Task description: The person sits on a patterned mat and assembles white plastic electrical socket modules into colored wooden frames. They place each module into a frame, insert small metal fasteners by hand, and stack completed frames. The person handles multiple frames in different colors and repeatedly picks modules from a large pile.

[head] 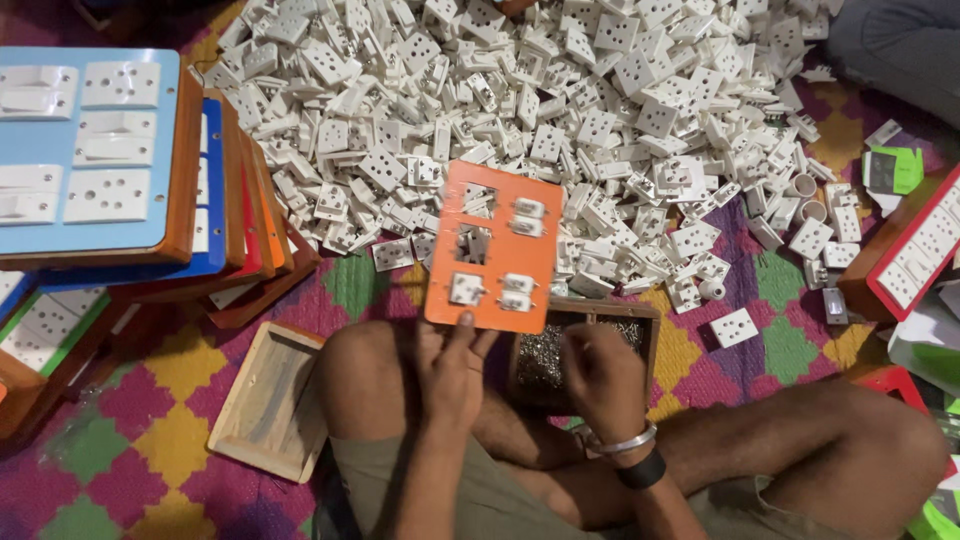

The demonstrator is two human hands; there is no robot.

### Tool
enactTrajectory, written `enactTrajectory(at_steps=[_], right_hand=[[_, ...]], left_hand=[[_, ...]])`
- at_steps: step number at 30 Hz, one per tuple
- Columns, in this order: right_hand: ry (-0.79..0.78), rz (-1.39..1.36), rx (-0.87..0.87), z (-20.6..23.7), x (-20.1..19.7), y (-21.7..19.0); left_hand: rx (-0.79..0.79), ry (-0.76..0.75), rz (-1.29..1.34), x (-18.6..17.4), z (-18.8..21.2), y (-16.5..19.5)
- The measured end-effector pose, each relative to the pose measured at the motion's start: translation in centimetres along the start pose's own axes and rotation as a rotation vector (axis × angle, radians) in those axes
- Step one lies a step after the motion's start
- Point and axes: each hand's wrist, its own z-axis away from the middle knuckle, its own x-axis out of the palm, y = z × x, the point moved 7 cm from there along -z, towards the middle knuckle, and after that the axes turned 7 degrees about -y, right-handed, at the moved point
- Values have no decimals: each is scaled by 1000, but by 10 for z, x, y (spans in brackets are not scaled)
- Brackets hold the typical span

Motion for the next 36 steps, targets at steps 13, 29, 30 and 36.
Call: enactTrajectory(at_steps=[13,29,30,36], right_hand=[[-309,248,-123,15,48,-1],[-208,-268,-75,-14,-33,-12],[-185,-383,-22,-15,-35,-11],[-113,-706,151,-21,-25,1]], left_hand=[[-55,54,-38,-10,0,-3],[-225,-87,-347,4,16,-27],[-235,-121,-353,7,19,-31],[-214,-246,-439,27,29,-41]])
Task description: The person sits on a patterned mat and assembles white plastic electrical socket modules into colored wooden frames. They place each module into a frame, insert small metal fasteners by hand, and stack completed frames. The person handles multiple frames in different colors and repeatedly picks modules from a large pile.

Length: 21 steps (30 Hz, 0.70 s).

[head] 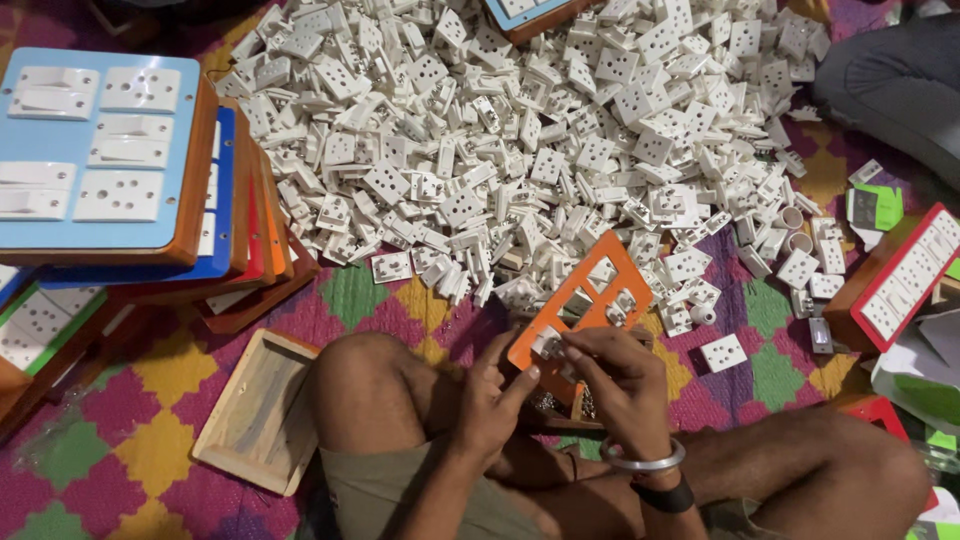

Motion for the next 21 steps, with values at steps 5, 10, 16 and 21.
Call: enactTrajectory(at_steps=[5,10,16,21], right_hand=[[38,127,35,-4,-8,2],[-16,83,23,-4,-2,4],[-19,27,128,-1,3,19],[0,22,73,2,6,17]], left_hand=[[52,-93,-112,14,1,15],[12,-112,-124,20,3,17],[66,-120,-152,22,4,21],[66,-124,-212,22,6,25]])
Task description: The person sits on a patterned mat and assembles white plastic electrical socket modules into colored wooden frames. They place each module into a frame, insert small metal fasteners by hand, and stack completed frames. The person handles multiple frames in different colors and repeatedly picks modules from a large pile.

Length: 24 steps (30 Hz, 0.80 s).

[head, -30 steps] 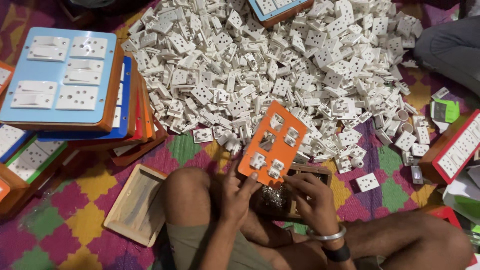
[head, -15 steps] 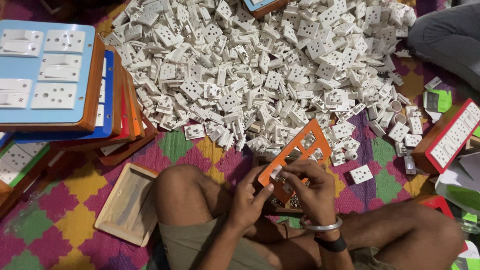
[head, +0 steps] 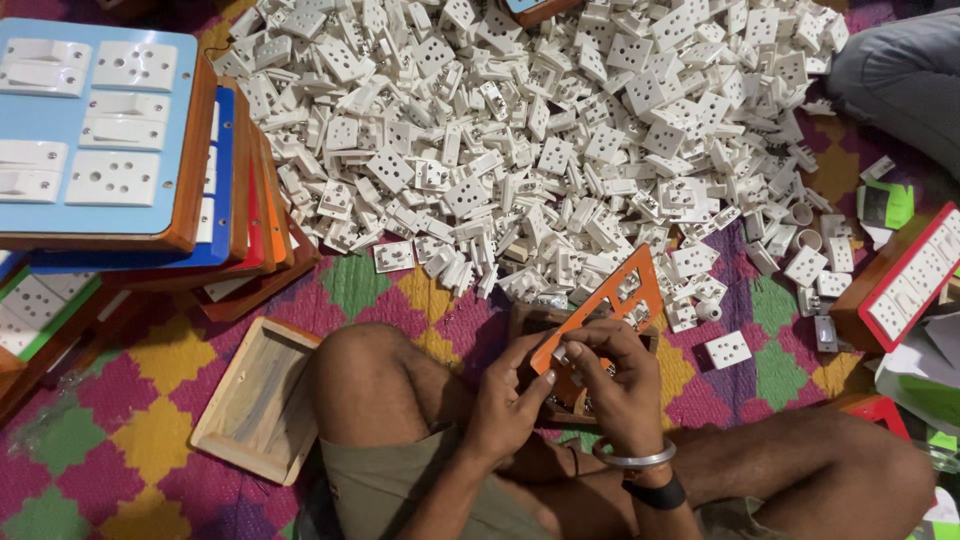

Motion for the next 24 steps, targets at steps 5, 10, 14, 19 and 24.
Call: enactTrajectory(at_steps=[5,10,14,19,24], right_hand=[[34,72,-66,0,4,-9],[55,407,-297,7,13,-38],[109,406,-279,10,16,-44],[134,458,-305,12,17,-44],[264,240,-118,6,2,-16]], left_hand=[[-28,8,-5,-1,0,2],[1,23,-5,-2,-1,3],[-39,18,-40,-2,0,0],[-4,25,-15,-1,0,1],[22,6,-123,2,3,3]])
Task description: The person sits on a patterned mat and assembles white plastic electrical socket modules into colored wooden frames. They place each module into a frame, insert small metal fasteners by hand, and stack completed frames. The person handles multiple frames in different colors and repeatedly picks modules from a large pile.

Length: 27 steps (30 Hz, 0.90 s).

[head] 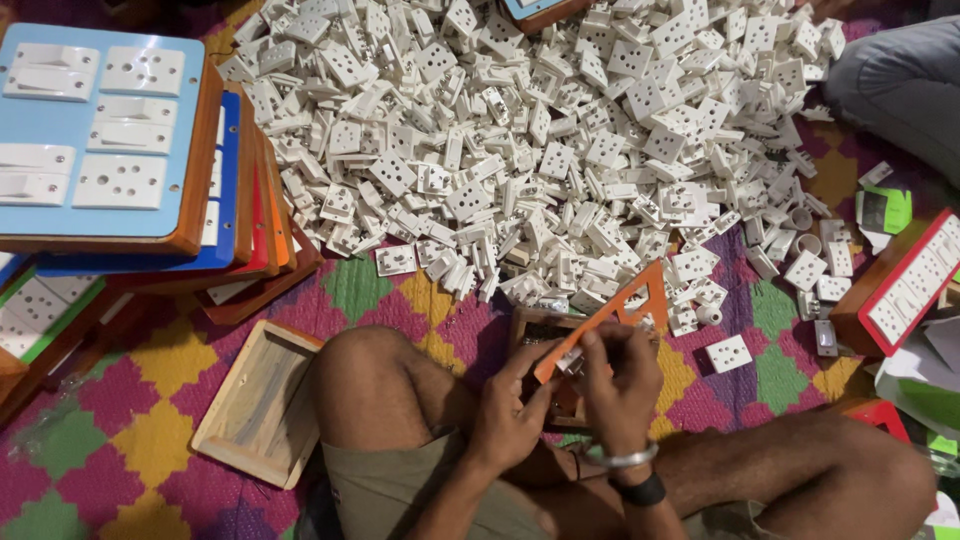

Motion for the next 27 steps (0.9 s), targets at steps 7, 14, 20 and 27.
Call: enactTrajectory(at_steps=[7,14,20,27], right_hand=[[-78,-210,70,-4,0,25],[-39,-299,-24,-7,-3,21],[0,-579,277,-10,-46,42],[-80,-824,377,-2,-10,63]], left_hand=[[-8,21,-17,-1,1,4],[74,98,-189,0,1,23],[534,152,-650,2,9,45],[254,313,502,-70,-13,11]])
